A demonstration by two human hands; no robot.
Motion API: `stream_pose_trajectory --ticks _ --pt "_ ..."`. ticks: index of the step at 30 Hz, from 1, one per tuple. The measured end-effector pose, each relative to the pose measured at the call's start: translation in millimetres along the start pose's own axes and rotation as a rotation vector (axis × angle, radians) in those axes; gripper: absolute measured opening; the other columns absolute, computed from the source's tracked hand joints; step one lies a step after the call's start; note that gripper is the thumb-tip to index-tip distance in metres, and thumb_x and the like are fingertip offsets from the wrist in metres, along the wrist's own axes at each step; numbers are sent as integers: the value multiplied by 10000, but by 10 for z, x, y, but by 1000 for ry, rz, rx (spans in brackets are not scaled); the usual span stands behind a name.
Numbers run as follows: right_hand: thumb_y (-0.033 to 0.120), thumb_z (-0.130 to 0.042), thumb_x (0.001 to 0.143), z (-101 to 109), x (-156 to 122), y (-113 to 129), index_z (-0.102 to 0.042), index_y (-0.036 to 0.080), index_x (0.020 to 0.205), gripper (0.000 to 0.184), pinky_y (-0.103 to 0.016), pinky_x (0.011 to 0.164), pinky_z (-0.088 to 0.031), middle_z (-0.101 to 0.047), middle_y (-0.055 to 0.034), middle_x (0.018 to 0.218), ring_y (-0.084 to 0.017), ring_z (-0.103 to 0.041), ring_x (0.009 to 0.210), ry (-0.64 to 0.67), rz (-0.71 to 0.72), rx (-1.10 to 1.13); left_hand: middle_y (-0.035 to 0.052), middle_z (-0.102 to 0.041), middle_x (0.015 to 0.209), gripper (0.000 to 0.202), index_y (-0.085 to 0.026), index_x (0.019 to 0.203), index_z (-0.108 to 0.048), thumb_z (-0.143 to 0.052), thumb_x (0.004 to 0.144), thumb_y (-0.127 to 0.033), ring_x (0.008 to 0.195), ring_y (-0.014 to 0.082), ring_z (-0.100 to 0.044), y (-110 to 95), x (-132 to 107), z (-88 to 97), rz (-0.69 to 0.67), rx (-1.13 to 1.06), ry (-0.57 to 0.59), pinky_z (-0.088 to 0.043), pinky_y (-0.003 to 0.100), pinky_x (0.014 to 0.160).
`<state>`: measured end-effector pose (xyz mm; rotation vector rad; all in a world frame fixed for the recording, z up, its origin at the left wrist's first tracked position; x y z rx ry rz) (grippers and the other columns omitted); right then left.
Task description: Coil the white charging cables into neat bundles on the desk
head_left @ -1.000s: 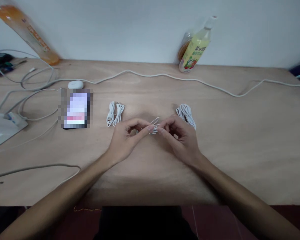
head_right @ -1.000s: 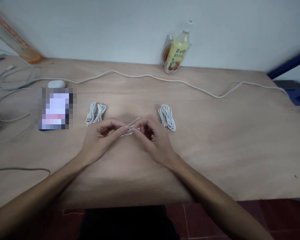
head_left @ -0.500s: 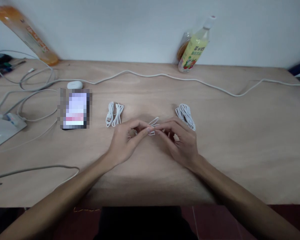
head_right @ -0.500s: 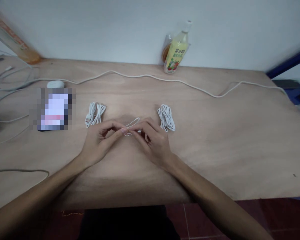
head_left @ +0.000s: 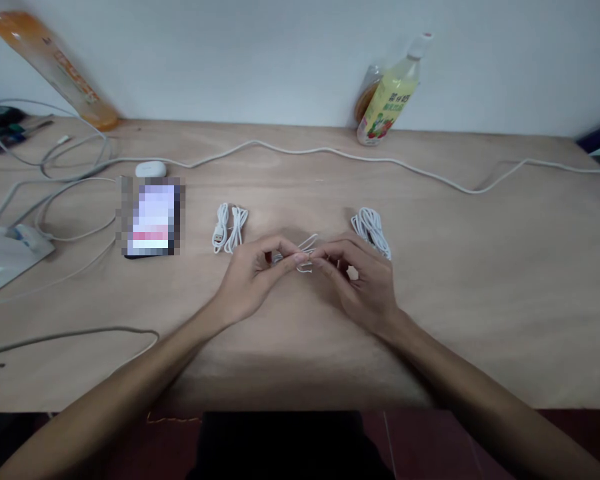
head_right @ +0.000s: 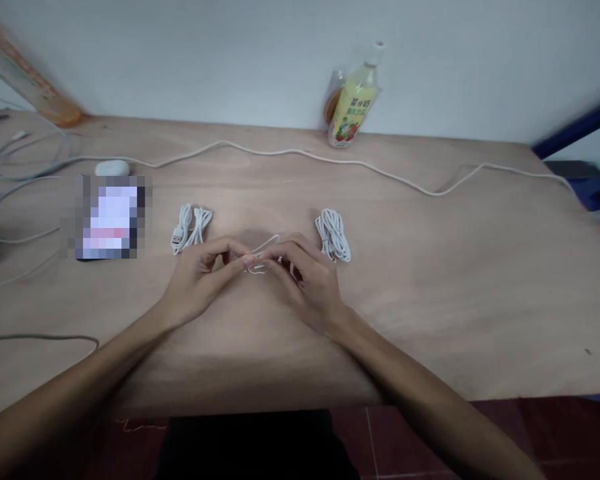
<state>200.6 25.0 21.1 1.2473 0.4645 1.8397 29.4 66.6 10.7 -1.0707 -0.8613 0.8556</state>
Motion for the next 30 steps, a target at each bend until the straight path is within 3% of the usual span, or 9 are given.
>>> stream_pose_trajectory --ticks 3,8,12,16,30 --pt "174 -736 1037 -9 4 -43 -792 255 998 106 -272 559 -483 -771 -3 903 -136 -620 684 8 -88 73 6 -810 802 200 -215 855 -821 -770 985 -359 725 155 -658 -3 -6 14 10 0 -13 -453 277 662" --pt "260 -681 1067 -54 14 -123 -768 248 963 136 -290 668 -528 -749 -7 902 -161 -670 802 50 -243 240 0 -812 815 163 -224 863 -809 -774 982 -329 713 153 -656 -51 -19 18 -15 32 -29 -474 277 667" --pt "282 -712 1043 -88 9 -170 -747 247 934 119 -292 628 -490 -704 -6 866 -167 -639 781 96 -293 266 4 -794 801 225 -227 844 -798 -760 1007 -378 707 157 -639 -89 -27 23 -75 90 -38 -460 284 649" --pt "271 -699 1047 -84 0 -165 -738 251 947 109 -285 582 -461 -685 -5 852 -159 -591 723 99 -262 236 11 -778 790 272 -229 837 -788 -744 1022 -423 714 164 -637 -77 -34 19 -76 117 -39 -447 284 633" --pt "172 -735 1010 -3 4 -26 -778 250 934 117 -263 489 -422 -709 -5 844 -131 -554 637 -46 -98 56 20 -826 835 176 -219 861 -831 -778 981 -337 786 176 -696 2 -39 -48 55 -84 -28 -514 292 745"
Point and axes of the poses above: each hand's wrist, its own x-axis towards the middle knuckle, its own z-axis out of the back of the hand, y = z × x, the point moved 7 cm from there along x, towards the middle knuckle
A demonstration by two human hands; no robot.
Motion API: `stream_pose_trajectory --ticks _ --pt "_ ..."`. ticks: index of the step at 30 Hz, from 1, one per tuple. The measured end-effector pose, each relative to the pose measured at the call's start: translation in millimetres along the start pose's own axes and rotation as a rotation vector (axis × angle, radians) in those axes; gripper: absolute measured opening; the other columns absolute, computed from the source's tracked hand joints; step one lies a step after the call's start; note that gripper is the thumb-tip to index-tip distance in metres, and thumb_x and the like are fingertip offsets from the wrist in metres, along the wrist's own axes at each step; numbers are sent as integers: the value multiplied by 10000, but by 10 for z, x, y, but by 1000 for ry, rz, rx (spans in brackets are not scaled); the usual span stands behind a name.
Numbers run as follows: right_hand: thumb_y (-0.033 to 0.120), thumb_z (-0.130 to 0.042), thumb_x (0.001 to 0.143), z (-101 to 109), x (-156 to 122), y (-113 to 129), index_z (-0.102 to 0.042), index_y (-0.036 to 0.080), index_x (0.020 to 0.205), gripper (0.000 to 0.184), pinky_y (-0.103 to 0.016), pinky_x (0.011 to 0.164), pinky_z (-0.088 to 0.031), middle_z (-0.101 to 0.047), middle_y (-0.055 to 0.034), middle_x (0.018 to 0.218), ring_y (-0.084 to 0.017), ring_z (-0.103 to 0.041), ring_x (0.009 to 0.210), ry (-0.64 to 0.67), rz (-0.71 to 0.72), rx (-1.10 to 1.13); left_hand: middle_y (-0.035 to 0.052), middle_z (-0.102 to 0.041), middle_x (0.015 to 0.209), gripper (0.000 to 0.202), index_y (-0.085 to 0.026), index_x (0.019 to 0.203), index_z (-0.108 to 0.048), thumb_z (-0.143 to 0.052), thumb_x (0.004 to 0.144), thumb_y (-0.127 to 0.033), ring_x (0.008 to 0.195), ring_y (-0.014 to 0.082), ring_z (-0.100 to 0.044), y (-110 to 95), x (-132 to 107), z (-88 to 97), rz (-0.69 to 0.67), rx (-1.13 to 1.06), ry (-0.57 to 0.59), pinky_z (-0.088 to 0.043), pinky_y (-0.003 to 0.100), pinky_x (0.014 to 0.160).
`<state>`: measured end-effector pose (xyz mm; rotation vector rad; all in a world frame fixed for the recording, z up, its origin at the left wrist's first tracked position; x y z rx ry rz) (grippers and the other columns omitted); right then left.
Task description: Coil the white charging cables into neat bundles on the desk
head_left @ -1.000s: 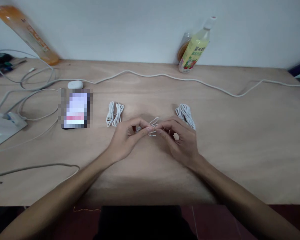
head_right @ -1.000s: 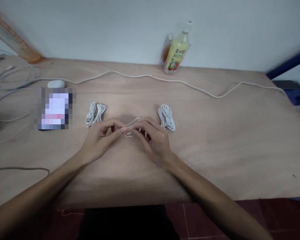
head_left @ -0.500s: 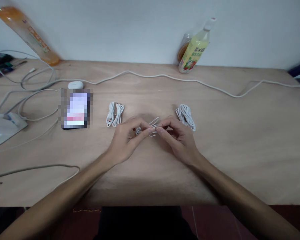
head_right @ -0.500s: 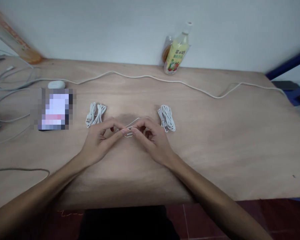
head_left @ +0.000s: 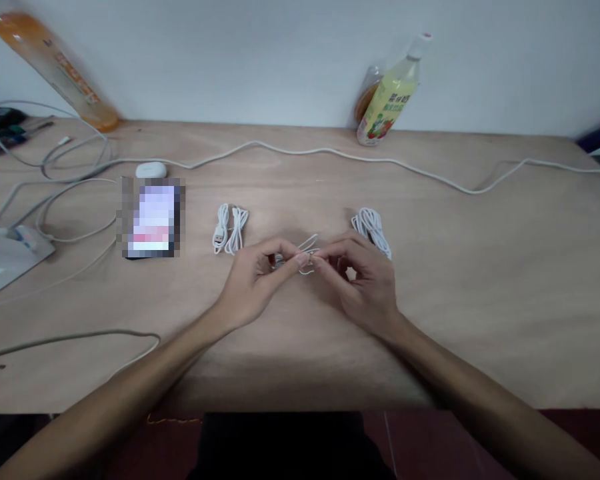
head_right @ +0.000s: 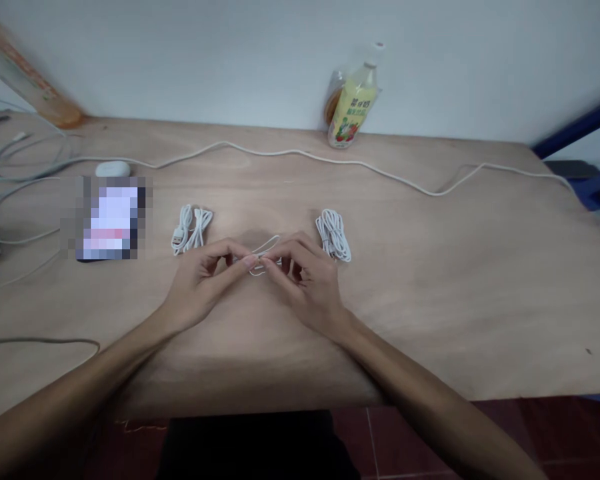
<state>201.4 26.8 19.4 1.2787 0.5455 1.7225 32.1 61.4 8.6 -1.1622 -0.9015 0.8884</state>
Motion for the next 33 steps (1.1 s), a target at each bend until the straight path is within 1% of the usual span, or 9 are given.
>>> stream_pose_trajectory --ticks 3,5,7,10,14,17,22,29,33 --pt "176 -747 1008 6 0 -3 -788 251 929 116 -265 508 -439 -721 -2 833 -132 -565 639 -16 -2 8 24 -822 828 184 -219 853 -834 -789 974 -349 770 173 -684 19 -1 1 13 -20 -5 -509 295 737" --pt "197 -740 1017 -1 11 -36 -794 251 936 111 -266 534 -458 -749 -7 854 -139 -600 672 8 -46 44 24 -815 815 197 -218 843 -834 -795 969 -363 748 168 -668 24 -2 10 15 -19 -13 -500 292 716" --pt "257 -707 1048 -15 27 -82 -799 251 950 134 -279 583 -489 -772 -16 884 -154 -644 728 44 -114 102 27 -811 807 206 -220 834 -835 -796 966 -373 721 164 -643 29 0 30 20 -6 -35 -484 291 678" --pt "399 -667 1085 -76 33 -154 -796 247 928 254 -294 626 -502 -752 -14 852 -165 -652 752 141 -232 219 31 -812 802 208 -222 836 -838 -792 962 -380 685 161 -612 31 11 72 22 2 -79 -458 289 622" --pt "587 -664 1071 -182 -17 -245 -763 228 884 416 -261 498 -367 -627 18 724 -121 -489 586 259 -414 388 38 -825 822 218 -213 864 -844 -816 949 -412 715 163 -662 44 29 91 36 -49 -91 -511 280 655" --pt "631 -697 1040 -241 -51 -257 -734 221 844 456 -254 459 -298 -569 36 678 -105 -412 540 312 -497 486 35 -831 833 221 -210 847 -832 -837 935 -412 764 165 -711 63 35 83 59 -128 -83 -562 276 719" --pt "616 -814 959 -234 -28 -213 -738 236 877 396 -253 480 -343 -597 37 716 -108 -431 561 293 -506 538 34 -825 828 228 -207 849 -821 -857 921 -420 774 169 -732 103 30 79 97 -193 -85 -602 285 747" --pt "573 -815 973 -185 13 -215 -770 240 867 353 -261 500 -373 -641 23 741 -117 -468 587 260 -433 509 44 -857 917 180 -218 940 -866 -886 897 -392 830 180 -764 125 6 20 161 -212 -9 -625 300 770" --pt "503 -805 998 -145 7 -241 -776 241 874 291 -264 541 -427 -673 22 782 -122 -510 625 237 -406 448 49 -879 955 169 -226 954 -884 -923 857 -358 882 204 -802 112 -2 -1 184 -251 16 -654 324 809"
Point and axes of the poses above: each hand's wrist, its own x-axis towards the middle knuckle, its own z-axis out of the back of the hand, y = z × x, the point moved 7 cm from there along x, towards the middle knuckle
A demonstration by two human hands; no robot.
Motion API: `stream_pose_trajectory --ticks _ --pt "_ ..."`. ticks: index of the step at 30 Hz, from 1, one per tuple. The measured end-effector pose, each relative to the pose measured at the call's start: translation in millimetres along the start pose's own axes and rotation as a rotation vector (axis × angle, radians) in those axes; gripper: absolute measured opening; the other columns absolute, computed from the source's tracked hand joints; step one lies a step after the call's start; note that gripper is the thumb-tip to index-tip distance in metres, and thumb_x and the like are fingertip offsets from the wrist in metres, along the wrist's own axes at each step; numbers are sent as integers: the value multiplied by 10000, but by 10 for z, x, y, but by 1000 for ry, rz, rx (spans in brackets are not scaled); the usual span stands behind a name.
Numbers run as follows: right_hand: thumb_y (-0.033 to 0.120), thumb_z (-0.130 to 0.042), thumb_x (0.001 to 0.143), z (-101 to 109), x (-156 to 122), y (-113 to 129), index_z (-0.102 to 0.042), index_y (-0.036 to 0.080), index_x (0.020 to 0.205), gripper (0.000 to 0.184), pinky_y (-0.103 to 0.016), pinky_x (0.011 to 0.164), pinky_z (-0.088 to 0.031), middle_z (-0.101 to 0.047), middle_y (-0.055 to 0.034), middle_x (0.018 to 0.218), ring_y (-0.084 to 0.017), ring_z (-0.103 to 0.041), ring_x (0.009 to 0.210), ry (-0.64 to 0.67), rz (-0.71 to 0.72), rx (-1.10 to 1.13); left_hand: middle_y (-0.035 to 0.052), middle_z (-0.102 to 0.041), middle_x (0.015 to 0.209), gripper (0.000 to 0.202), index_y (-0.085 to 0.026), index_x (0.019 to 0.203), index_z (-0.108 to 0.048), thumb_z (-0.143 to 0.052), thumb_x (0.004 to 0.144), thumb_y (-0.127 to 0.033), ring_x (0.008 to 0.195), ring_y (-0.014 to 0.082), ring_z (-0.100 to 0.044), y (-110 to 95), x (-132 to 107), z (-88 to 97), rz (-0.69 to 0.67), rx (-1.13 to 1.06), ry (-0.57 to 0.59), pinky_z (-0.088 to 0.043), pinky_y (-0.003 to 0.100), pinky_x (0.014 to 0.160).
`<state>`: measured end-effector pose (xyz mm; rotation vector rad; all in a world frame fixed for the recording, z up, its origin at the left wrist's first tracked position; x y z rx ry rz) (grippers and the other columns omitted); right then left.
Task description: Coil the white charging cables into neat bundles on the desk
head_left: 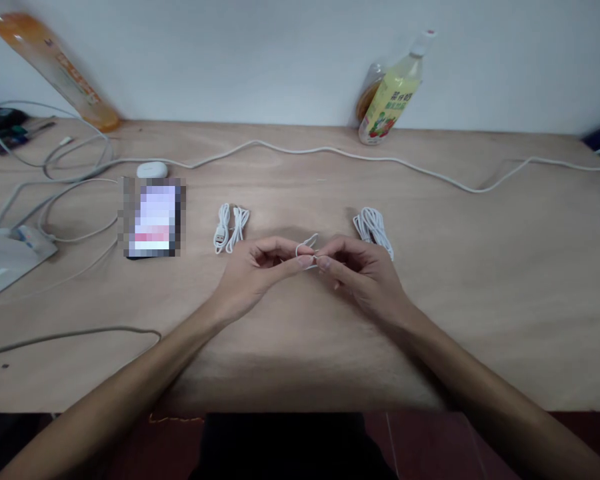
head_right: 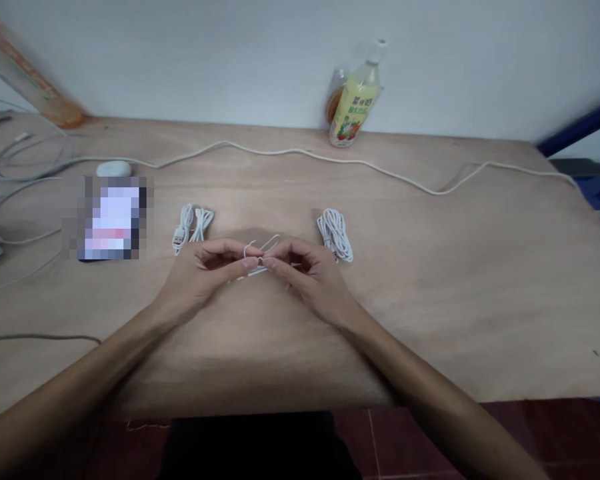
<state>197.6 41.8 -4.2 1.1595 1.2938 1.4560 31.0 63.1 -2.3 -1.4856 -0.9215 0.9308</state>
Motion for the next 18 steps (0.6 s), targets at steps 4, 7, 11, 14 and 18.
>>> stream_pose_trajectory --ticks 4,7,11,14,18 --pt "450 -809 999 20 -11 27 -786 240 850 258 -275 582 -480 -695 18 777 -134 -573 657 -13 50 -54 35 -878 923 112 -234 914 -884 -930 846 -311 865 190 -803 5 3 2 -14 -14 -1 -656 321 830" --pt "403 -819 987 26 -8 24 -793 241 843 218 -277 582 -489 -704 21 758 -134 -582 645 -27 55 -62 33 -867 890 123 -230 866 -869 -923 850 -340 826 185 -784 18 12 18 -24 23 -14 -643 311 786" --pt "379 -832 970 48 1 18 -786 237 830 205 -262 558 -472 -707 18 766 -128 -574 647 -58 50 -46 27 -835 842 159 -218 846 -844 -892 880 -367 773 173 -741 5 24 20 -44 82 -6 -596 287 712" --pt "415 -849 951 79 5 29 -793 229 835 226 -251 514 -433 -667 21 721 -122 -533 617 -91 34 -60 21 -815 827 155 -215 848 -835 -861 905 -356 756 163 -711 -33 20 -3 -74 120 15 -563 278 698" --pt "452 -874 930 97 9 66 -811 233 839 245 -241 480 -405 -668 24 699 -111 -524 582 -111 23 -23 23 -817 862 166 -205 893 -841 -870 889 -368 783 161 -699 -29 8 -16 -47 107 15 -548 272 725"
Point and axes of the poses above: each hand's wrist, its own x-axis towards the middle knuckle, its own z-axis out of the back of the hand, y = z × x, the point moved 7 cm from there along x, towards the middle knuckle
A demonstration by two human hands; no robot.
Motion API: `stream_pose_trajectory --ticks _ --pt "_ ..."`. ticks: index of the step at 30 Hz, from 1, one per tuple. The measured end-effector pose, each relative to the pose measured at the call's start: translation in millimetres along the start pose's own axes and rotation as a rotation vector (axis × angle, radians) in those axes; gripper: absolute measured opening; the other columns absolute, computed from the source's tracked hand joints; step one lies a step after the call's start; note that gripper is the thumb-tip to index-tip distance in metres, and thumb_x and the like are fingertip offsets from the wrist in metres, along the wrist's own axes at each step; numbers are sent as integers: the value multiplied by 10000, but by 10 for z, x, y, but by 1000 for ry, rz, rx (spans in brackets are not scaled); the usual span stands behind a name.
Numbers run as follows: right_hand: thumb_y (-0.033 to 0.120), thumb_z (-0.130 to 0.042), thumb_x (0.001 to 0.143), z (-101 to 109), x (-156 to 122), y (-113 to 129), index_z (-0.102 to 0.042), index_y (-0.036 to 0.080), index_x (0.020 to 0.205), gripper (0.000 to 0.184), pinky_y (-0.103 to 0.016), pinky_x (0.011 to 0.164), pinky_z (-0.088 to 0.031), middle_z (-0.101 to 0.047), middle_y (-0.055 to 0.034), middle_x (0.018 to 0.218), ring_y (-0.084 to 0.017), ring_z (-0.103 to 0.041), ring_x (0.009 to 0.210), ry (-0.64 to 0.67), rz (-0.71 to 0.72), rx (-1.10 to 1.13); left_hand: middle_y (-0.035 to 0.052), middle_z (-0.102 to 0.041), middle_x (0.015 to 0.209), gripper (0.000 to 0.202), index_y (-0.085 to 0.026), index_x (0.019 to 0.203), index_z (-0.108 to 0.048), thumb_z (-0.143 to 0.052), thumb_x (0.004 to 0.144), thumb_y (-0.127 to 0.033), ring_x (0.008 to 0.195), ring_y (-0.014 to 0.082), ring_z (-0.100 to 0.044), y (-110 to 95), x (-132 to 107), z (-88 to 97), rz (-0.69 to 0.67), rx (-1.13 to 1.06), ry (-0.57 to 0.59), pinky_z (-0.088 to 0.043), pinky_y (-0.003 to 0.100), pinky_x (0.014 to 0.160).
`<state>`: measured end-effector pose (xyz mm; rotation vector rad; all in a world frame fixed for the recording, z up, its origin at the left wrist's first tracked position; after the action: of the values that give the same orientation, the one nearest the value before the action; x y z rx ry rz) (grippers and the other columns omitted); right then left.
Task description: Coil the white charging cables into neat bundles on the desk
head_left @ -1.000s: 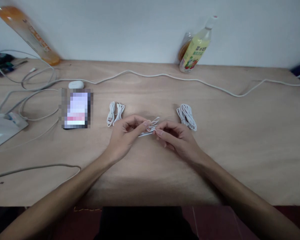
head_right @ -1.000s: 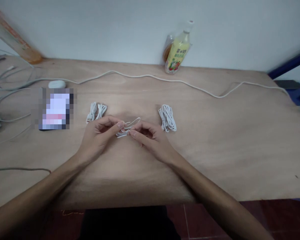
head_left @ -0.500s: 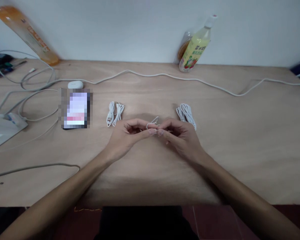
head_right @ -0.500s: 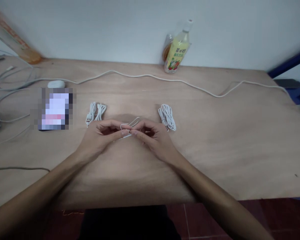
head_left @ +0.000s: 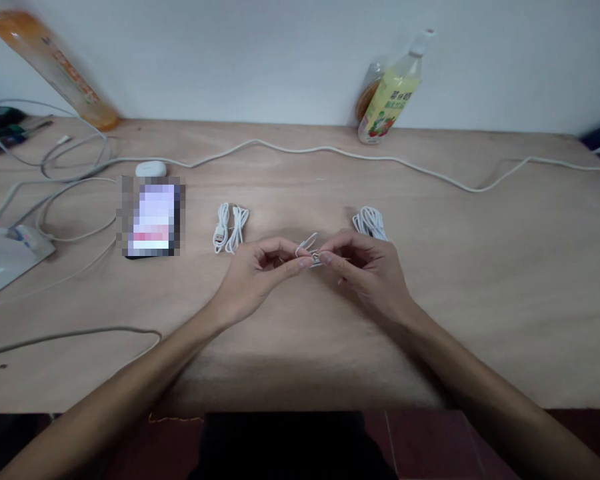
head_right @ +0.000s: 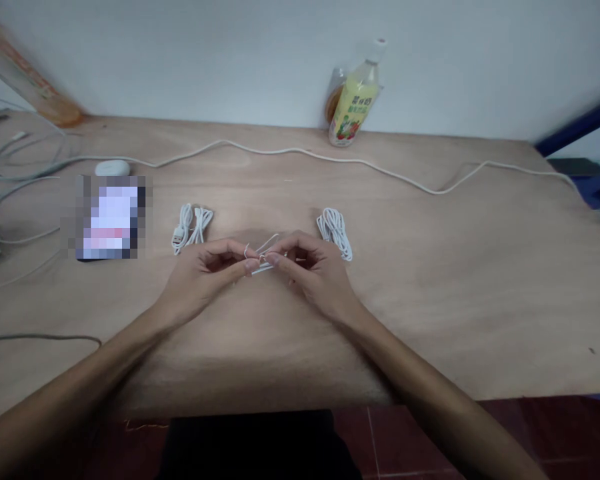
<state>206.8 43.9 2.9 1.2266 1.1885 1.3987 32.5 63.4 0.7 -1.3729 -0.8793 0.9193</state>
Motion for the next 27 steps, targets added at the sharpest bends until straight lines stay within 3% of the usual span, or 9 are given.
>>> stream_pose_trajectory --ticks 9,15,19,23,27 --pt "370 -891 901 14 -22 -56 -844 252 850 137 -252 490 -395 -652 29 658 -120 -519 571 -5 -39 14 0 -755 806 257 -195 853 -810 -894 882 -436 745 133 -629 21 5 -9 31 -96 28 -502 253 720" --pt "286 -867 921 -25 -9 50 -839 258 842 88 -266 581 -458 -774 2 825 -135 -612 683 57 74 7 -13 -697 769 309 -190 815 -770 -884 886 -468 731 129 -591 -28 8 -42 32 -83 71 -486 251 716" --pt "269 -842 961 -24 -10 84 -835 253 873 90 -267 574 -447 -753 4 827 -132 -594 673 95 116 -77 -19 -668 767 280 -184 807 -753 -866 893 -426 738 121 -579 -54 -4 -55 52 -89 98 -483 240 718" --pt "255 -819 1007 6 -23 174 -832 246 912 96 -263 585 -471 -720 6 838 -126 -604 679 126 275 -288 -26 -645 711 244 -175 792 -728 -847 898 -360 654 95 -542 -29 -18 -55 74 -72 123 -436 210 621" --pt "173 -763 1046 11 -115 320 -842 267 1008 129 -287 704 -589 -773 -19 954 -152 -705 799 88 592 -524 -36 -642 646 264 -177 821 -708 -855 899 -382 514 70 -479 39 -26 -82 164 -93 169 -378 196 487"
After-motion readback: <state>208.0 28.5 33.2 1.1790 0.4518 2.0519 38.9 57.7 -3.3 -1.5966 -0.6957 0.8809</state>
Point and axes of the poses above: each hand's wrist, its own x-axis towards the middle knuckle, its own z-axis out of the back of the hand, y = z × x, the point moved 7 cm from there along x, towards the middle knuckle
